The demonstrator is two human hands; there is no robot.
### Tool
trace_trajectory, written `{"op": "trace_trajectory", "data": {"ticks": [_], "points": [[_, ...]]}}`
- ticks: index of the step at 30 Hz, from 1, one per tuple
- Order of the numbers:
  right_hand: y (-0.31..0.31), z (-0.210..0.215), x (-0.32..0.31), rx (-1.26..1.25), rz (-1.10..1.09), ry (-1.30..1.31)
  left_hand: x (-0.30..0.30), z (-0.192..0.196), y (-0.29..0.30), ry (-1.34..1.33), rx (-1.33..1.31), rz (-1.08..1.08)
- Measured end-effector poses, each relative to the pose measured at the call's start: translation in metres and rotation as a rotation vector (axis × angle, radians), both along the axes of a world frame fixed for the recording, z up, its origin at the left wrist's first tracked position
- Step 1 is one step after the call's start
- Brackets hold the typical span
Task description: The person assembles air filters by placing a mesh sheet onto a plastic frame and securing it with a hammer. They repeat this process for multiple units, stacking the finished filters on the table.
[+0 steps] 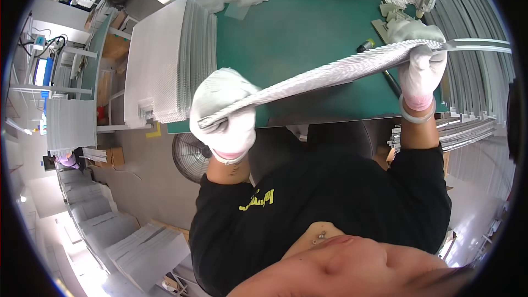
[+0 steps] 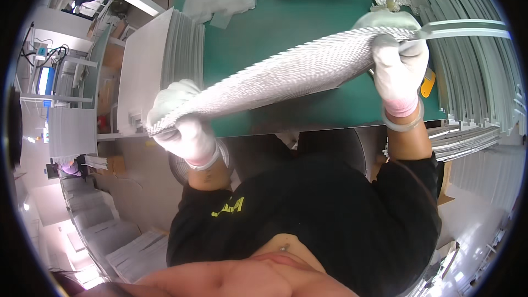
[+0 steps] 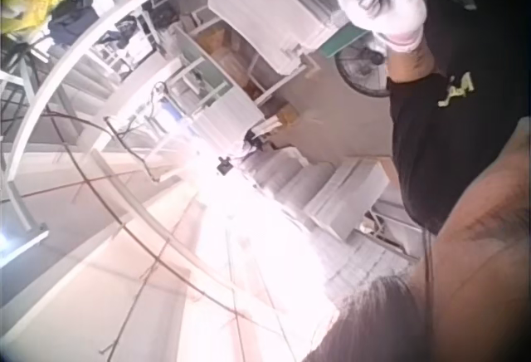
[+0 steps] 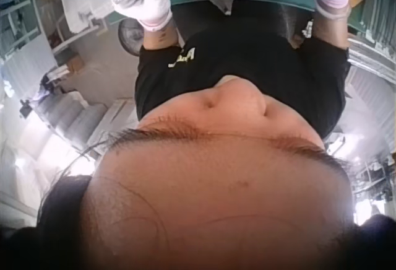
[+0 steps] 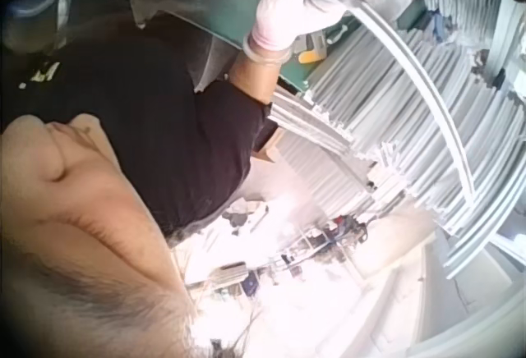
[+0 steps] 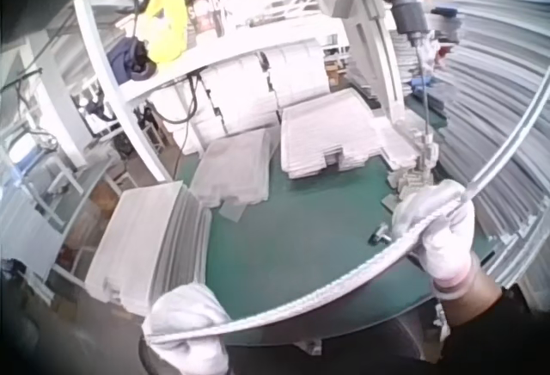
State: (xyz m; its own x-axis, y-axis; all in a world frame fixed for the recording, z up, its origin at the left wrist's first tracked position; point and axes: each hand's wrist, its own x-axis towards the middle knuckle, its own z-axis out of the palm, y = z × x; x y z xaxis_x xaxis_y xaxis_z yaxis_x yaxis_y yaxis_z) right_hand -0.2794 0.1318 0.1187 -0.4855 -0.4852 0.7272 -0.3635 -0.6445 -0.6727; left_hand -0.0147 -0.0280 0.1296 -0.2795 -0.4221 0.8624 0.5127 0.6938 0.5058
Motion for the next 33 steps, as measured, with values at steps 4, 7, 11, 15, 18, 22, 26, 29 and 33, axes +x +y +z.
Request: {"op": "trace_trajectory", "data": {"ticks": [4,7,11,15,18,22,26,29,33], "points": [[0.004,-0.012,-0.008,0.003,0.046,-0.031,0.000,-0.002,0.002,-0.003,-0.036,-0.021],[0.010,-0.011,0.000,0.015,-0.044,-0.003,0.003,-0.004,0.001,0.049,-0.015,-0.026],[0.002,0.013,0.029,-0.160,-0.170,0.073,0.004,-0.007,0.004,0.116,0.052,-0.065],[0.014,0.027,0.013,-0.070,-0.039,0.164,0.008,-0.008,0.012,0.069,0.131,-0.089],[0.024,0.053,-0.017,0.196,-0.093,0.514,0.003,-0.004,0.000,0.005,0.098,0.033],[0.029,0.131,-0.038,0.564,0.042,1.043,-0.009,-0.004,-0.009,0.047,0.126,0.061],[0.013,0.150,-0.032,0.463,0.062,1.332,-0.011,0.001,-0.007,-0.036,0.204,0.106],[0.003,0.155,-0.020,0.477,0.103,1.331,-0.004,-0.002,-0.003,-0.099,0.338,0.171],[-0.013,0.157,0.012,0.492,0.162,1.262,0.004,-0.005,-0.013,-0.211,0.175,0.157]]}}
